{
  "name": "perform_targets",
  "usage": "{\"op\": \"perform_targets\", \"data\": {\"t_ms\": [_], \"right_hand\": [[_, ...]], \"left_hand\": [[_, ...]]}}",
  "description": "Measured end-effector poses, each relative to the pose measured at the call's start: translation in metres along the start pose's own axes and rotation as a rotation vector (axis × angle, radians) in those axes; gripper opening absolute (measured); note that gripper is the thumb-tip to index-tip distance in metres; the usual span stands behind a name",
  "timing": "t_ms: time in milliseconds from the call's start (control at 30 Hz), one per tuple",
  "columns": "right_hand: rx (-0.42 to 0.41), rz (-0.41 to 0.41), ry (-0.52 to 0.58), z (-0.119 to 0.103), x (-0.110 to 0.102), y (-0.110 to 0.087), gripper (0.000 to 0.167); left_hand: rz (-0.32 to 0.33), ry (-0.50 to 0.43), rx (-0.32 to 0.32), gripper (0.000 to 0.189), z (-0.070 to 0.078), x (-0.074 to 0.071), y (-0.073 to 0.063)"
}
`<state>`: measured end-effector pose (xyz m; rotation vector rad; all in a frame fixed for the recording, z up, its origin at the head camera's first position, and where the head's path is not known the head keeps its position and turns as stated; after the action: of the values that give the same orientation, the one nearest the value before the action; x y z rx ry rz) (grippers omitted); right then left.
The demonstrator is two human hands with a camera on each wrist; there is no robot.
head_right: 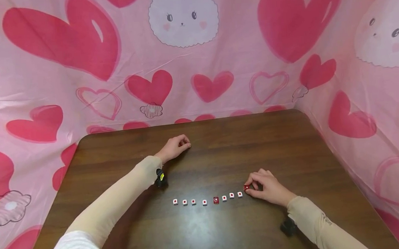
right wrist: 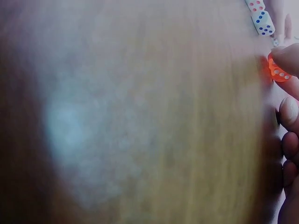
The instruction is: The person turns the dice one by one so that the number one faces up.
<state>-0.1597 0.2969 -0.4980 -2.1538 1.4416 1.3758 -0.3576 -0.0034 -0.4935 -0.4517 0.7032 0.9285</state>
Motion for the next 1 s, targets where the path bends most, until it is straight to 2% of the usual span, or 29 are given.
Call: {"op": "perform_targets", "data": {"t_ms": [200, 400, 567, 867, 1000], "right_hand": [[0.029, -0.016, 0.013, 0.0008, 0.0013, -0.0010, 0.034], [0.031, -0.013, 0.017, 0.0004, 0.0018, -0.0002, 0.034], [0.033, -0.006, 0.014, 0.0001, 0.0016, 0.0003, 0.034], [0.048, -0.004, 0.018, -0.0015, 0.0011, 0.0017, 0.034], [0.057, -0.012, 0.015, -0.0009, 0.0012, 0.0018, 0.034]], "left_hand": [[0.000, -0.005, 0.032, 0.016, -0.0007, 0.0006, -0.0001], [0.005, 0.006, 0.048, 0.012, -0.0016, 0.0000, -0.0004], [-0.017, -0.016, 0.047, 0.015, -0.0024, -0.0001, -0.0010], [-0.008, -0.035, 0.064, 0.012, -0.0017, -0.0024, -0.0015], [-0.017, -0.062, 0.048, 0.016, -0.0016, -0.0019, -0.0026]]}}
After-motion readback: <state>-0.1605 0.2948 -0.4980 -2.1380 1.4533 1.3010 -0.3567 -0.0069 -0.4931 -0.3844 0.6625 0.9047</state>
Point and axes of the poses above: each hand's wrist, its own y-axis towards the middle knuckle, its own x-axis out of the palm, z = x × y, the point moved 7 cm from there along y, towards the middle knuckle, and after that the axes turned 1 degree about -z, right-handed, at the moved point
